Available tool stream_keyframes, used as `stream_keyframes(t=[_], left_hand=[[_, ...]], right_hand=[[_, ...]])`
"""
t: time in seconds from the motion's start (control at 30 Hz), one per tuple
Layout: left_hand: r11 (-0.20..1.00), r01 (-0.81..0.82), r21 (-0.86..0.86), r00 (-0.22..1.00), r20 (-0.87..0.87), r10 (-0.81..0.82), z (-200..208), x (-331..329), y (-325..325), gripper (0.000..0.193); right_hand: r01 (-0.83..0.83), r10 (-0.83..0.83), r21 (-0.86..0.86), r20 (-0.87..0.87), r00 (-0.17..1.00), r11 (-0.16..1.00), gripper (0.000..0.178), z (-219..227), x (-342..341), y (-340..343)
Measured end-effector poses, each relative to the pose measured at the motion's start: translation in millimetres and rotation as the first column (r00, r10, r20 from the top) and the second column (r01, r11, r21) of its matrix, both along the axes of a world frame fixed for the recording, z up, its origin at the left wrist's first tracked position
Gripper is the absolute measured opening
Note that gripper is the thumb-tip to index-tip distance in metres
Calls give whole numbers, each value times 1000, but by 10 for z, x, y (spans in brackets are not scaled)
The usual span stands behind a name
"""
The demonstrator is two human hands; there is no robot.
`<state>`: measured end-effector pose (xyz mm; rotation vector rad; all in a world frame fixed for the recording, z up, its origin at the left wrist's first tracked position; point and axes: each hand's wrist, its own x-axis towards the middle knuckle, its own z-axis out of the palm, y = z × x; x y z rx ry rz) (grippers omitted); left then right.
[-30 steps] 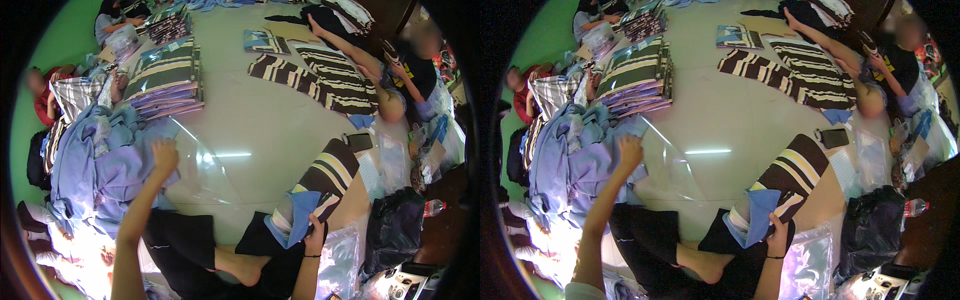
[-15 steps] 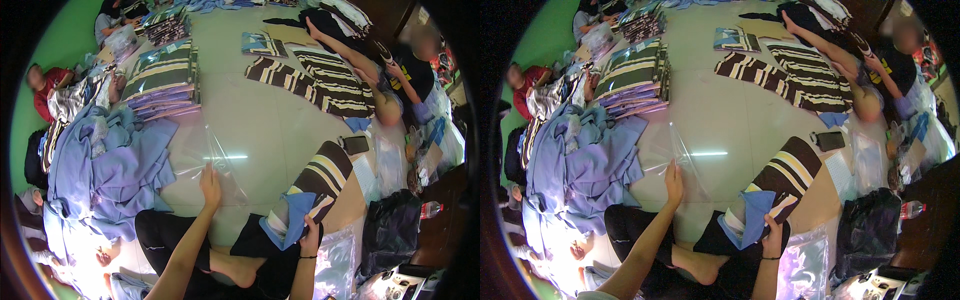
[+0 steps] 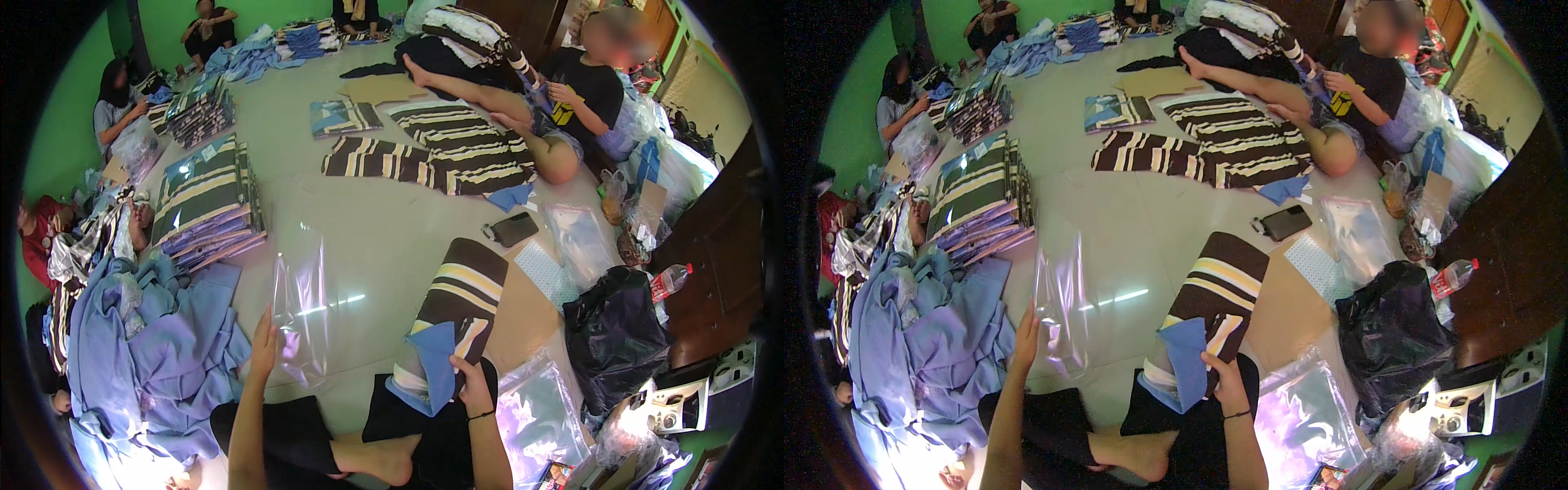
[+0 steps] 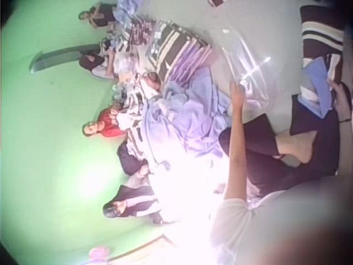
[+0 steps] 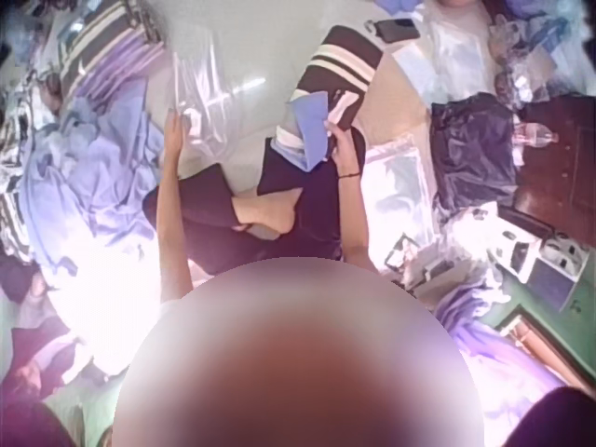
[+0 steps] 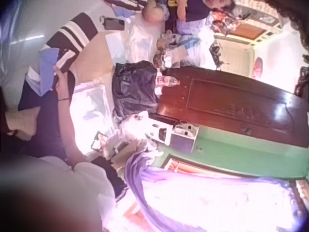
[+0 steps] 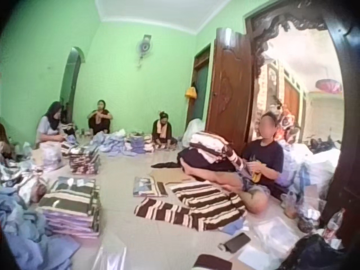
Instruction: The person folds a striped garment on a cardboard template, places it into a clear plastic bag, and seals it. They repeat this process with another garment, stacking the finished packages on the floor.
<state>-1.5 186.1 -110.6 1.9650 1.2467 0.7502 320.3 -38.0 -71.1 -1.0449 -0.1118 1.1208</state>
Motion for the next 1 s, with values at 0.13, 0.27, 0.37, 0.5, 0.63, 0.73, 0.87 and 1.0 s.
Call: stream_keyframes(t=[0.13,0.27,0.37,0.5,0.63,0.73,0.87,1.0], left_hand=[[992,33,120,854,-518,34,-59,-317,105,49],[917,-109,384,441,-808,390,-114,-260,70,55],[922,11,388,829,-518,209,-240,56,-69,60],[961,273,47,744,-644,-180,-516,662,-505,68],[972,226,65,790,-596,-144,-582,1169,-284,69],[981,189,43,804,-580,-129,-522,1386,-69,70],[974,139,178,951,-299,-81,-409,1412,-55,45],[963,268,10,903,-353,-247,-381,1260,-142,22]], right_hand=[[-22,23,-52,2,1000,998,46,19,3,5],[-36,37,-34,29,999,999,44,14,-4,31],[-52,52,-48,16,999,998,45,16,0,33],[-50,53,-89,38,998,995,46,34,-2,20],[-121,174,-179,316,933,976,48,39,-115,70],[-140,230,-267,347,909,953,48,7,-395,101],[-240,250,-173,37,967,955,50,-23,-776,81],[-302,304,-201,-24,952,932,68,39,-1049,-37]])
